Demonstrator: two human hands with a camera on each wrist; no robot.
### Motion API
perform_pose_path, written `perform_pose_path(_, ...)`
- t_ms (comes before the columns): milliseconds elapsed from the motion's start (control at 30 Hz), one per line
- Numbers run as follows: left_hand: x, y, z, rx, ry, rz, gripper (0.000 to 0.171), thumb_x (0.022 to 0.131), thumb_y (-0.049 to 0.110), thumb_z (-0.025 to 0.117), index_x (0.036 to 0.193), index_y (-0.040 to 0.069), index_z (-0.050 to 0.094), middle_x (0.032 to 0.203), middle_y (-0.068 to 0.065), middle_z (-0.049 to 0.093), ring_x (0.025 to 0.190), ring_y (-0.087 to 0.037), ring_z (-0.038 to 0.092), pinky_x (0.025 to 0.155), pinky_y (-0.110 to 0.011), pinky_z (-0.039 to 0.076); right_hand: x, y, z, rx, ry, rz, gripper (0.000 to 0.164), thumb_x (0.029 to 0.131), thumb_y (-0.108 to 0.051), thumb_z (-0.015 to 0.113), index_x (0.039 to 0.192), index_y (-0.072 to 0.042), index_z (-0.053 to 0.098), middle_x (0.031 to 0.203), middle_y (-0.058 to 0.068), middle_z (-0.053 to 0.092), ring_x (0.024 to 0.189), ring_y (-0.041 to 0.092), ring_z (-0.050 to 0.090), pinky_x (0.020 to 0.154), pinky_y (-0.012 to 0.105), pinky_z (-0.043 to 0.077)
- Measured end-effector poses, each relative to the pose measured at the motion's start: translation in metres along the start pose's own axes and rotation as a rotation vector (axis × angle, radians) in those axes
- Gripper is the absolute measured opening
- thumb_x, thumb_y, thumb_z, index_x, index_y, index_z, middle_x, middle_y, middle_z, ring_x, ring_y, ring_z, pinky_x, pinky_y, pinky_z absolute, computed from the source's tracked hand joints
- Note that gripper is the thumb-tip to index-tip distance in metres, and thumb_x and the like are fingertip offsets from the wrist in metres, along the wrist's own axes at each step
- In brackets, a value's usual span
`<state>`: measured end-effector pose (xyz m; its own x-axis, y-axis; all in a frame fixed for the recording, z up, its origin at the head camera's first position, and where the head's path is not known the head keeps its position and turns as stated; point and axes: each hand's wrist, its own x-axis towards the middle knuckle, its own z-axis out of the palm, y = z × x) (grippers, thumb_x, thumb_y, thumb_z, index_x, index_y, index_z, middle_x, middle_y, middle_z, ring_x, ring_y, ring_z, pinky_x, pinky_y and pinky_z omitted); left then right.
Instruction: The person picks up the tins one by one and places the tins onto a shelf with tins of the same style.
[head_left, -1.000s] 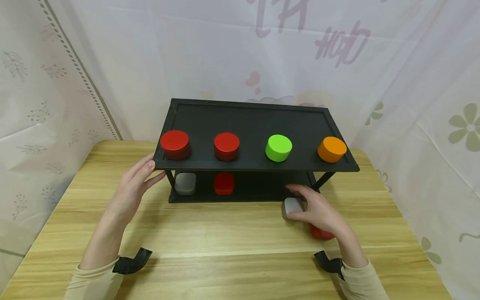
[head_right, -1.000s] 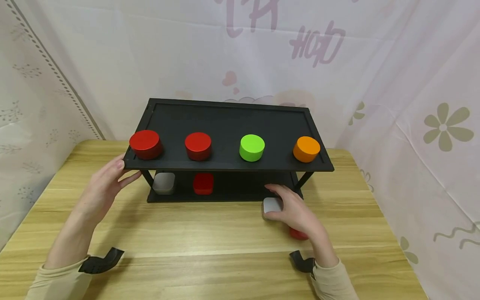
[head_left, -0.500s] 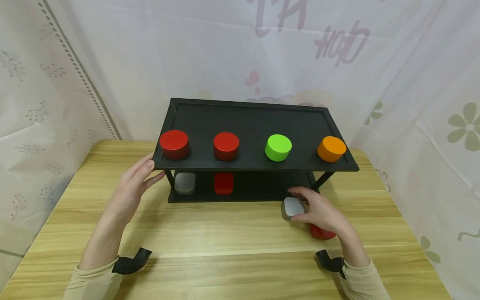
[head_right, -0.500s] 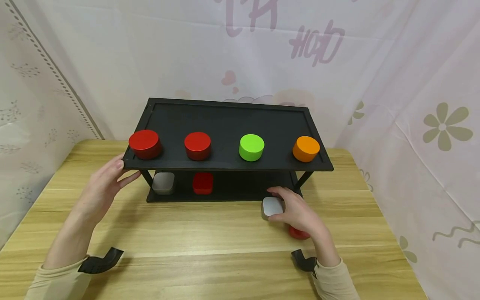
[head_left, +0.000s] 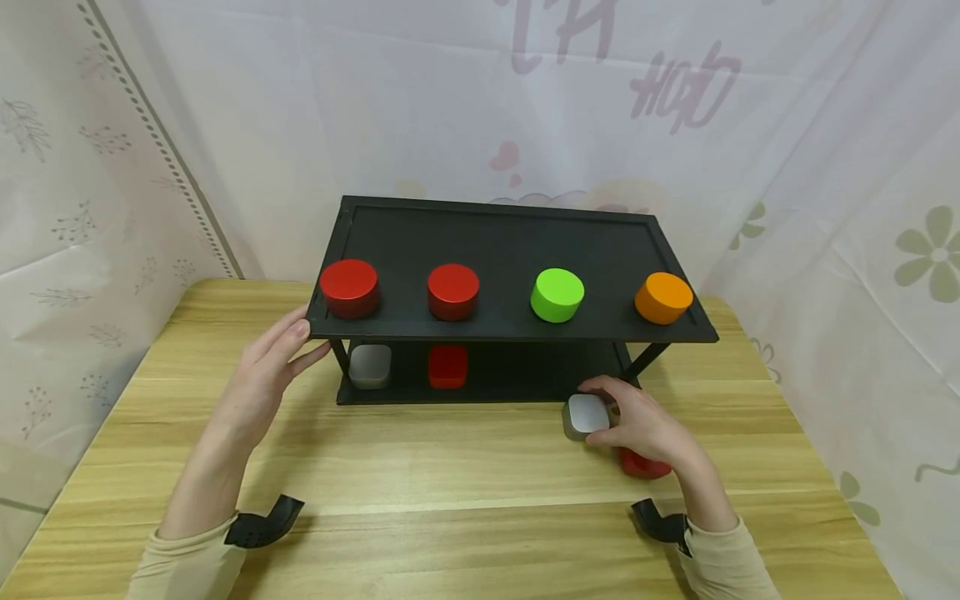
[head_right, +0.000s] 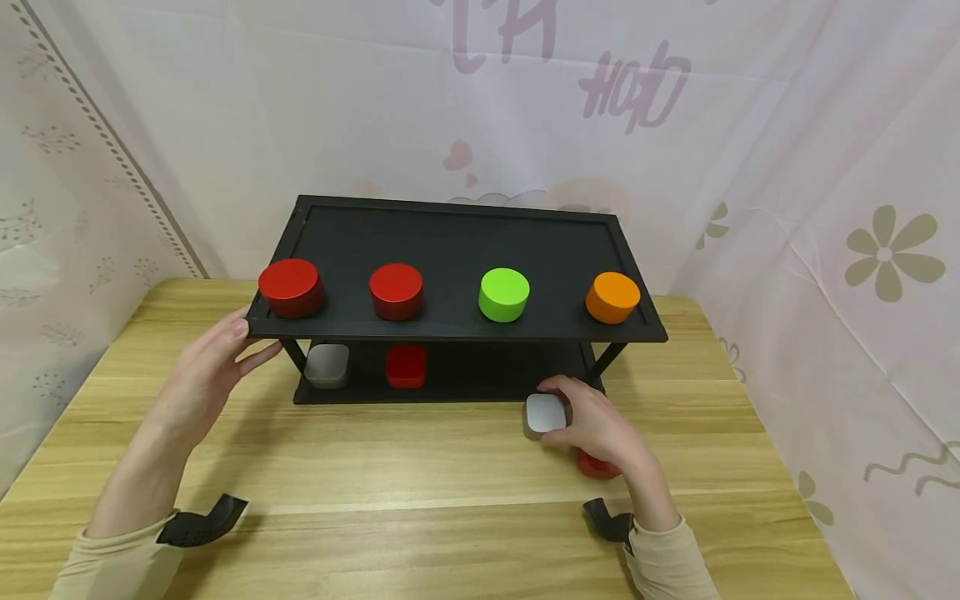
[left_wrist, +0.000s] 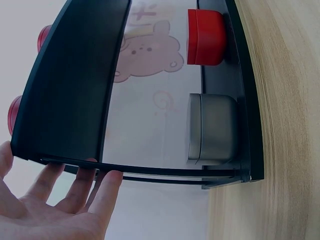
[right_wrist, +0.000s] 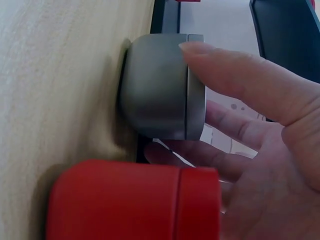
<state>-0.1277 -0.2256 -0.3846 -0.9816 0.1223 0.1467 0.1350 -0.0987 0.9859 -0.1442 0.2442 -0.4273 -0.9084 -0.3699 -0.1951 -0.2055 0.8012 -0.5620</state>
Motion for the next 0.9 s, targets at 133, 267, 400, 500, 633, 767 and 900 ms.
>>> perform_pose_path(133, 0.0, -0.0002, -0.0006, -0.003, -0.001, 0.007, 0.042, 0.101, 0.019, 0.04, 0.141, 0.005, 0.043, 0.14, 0.002, 0.047, 0.129, -0.004, 0.042, 0.099, -0.018, 0.046, 0.0004, 0.0012, 0.001, -0.009, -0.002, 0.008, 0.062, 0.068, -0.023, 0.084, 0.122, -0.021, 0.054, 0.114, 0.0, 0.06, 0.097, 0.018, 0.055, 0.081, 0.033, 0.049)
perform_pose_path(267, -0.0002, 0.0002, -0.0007, 0.005, 0.003, 0.004, 0.042, 0.101, 0.02, 0.04, 0.141, 0.006, 0.043, 0.14, 0.002, 0.047, 0.129, -0.004, 0.042, 0.099, -0.017, 0.046, 0.001, 0.0015, 0.0017, -0.018, 0.0, 0.008, 0.059, 0.068, -0.022, 0.084, 0.12, -0.022, 0.055, 0.111, -0.001, 0.06, 0.095, 0.018, 0.055, 0.079, 0.032, 0.048)
perform_pose_path(400, -0.0005, 0.0007, -0.0004, 0.016, 0.009, -0.007, 0.042, 0.101, 0.021, 0.041, 0.141, 0.007, 0.043, 0.141, 0.002, 0.046, 0.129, -0.005, 0.042, 0.098, -0.016, 0.046, 0.0019, 0.0019, 0.003, -0.027, -0.002, 0.009, 0.058, 0.069, -0.022, 0.084, 0.118, -0.022, 0.055, 0.109, -0.001, 0.061, 0.095, 0.017, 0.055, 0.079, 0.031, 0.048)
perform_pose_path(500, -0.0007, 0.0008, -0.0002, 0.02, 0.011, -0.013, 0.043, 0.101, 0.022, 0.041, 0.141, 0.007, 0.043, 0.141, 0.002, 0.046, 0.13, -0.005, 0.041, 0.098, -0.016, 0.046, 0.0024, 0.002, 0.0037, -0.031, 0.0, 0.01, 0.057, 0.069, -0.022, 0.083, 0.118, -0.022, 0.055, 0.109, -0.001, 0.06, 0.095, 0.017, 0.055, 0.079, 0.031, 0.048)
perform_pose_path(633, -0.0007, 0.0007, -0.0004, 0.013, 0.006, -0.007, 0.043, 0.101, 0.021, 0.041, 0.141, 0.007, 0.043, 0.141, 0.003, 0.047, 0.13, -0.004, 0.041, 0.099, -0.017, 0.046, 0.0019, 0.0011, 0.0038, -0.037, 0.014, 0.009, 0.056, 0.07, -0.023, 0.083, 0.119, -0.02, 0.055, 0.111, 0.0, 0.06, 0.095, 0.018, 0.055, 0.079, 0.031, 0.048)
perform_pose_path(767, -0.0005, 0.0005, -0.0007, 0.003, -0.001, 0.005, 0.042, 0.101, 0.021, 0.04, 0.141, 0.005, 0.043, 0.139, 0.003, 0.049, 0.128, -0.004, 0.043, 0.099, -0.017, 0.046, 0.0009, -0.0003, 0.003, -0.038, 0.028, 0.009, 0.055, 0.071, -0.024, 0.082, 0.119, -0.02, 0.055, 0.111, 0.0, 0.06, 0.094, 0.018, 0.054, 0.079, 0.031, 0.048)
perform_pose_path(900, -0.0002, 0.0002, -0.0007, 0.001, -0.003, 0.012, 0.042, 0.101, 0.021, 0.04, 0.14, 0.005, 0.043, 0.138, 0.004, 0.05, 0.127, -0.004, 0.045, 0.099, -0.018, 0.046, 0.0006, -0.0019, 0.0023, -0.037, 0.039, 0.003, 0.055, 0.071, -0.025, 0.082, 0.119, -0.021, 0.055, 0.111, -0.001, 0.06, 0.093, 0.017, 0.054, 0.079, 0.031, 0.047)
